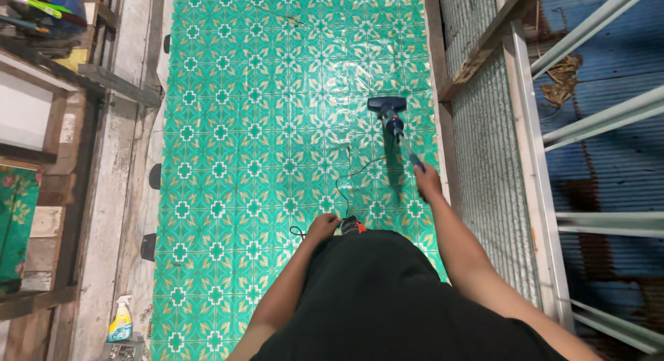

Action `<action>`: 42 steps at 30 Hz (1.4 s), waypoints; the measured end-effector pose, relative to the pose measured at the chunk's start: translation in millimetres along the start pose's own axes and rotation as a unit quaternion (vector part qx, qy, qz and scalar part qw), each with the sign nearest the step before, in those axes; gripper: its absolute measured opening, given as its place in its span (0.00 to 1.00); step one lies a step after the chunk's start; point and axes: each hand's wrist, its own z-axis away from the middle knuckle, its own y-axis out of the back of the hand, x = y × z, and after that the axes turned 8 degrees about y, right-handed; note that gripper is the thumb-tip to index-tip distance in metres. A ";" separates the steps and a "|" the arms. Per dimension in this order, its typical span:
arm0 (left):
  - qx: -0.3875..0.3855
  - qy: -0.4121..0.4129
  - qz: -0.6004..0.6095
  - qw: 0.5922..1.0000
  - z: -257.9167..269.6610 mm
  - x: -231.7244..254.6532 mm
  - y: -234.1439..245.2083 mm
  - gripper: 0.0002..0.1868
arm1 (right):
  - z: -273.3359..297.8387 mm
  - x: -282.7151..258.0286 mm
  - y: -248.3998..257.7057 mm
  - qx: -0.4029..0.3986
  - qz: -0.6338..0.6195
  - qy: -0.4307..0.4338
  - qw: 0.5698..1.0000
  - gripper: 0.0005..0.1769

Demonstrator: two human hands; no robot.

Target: The person cleans the patterned floor using a hand-held vacuum, moving the vacuum head across the surface and handling the power cord by hand.

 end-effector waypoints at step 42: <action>-0.012 -0.044 -0.037 0.998 -45.6 16.1 25.4 0.22 | 41.5 7.6 19.7 -0.109 0.010 -0.060 0.992 0.31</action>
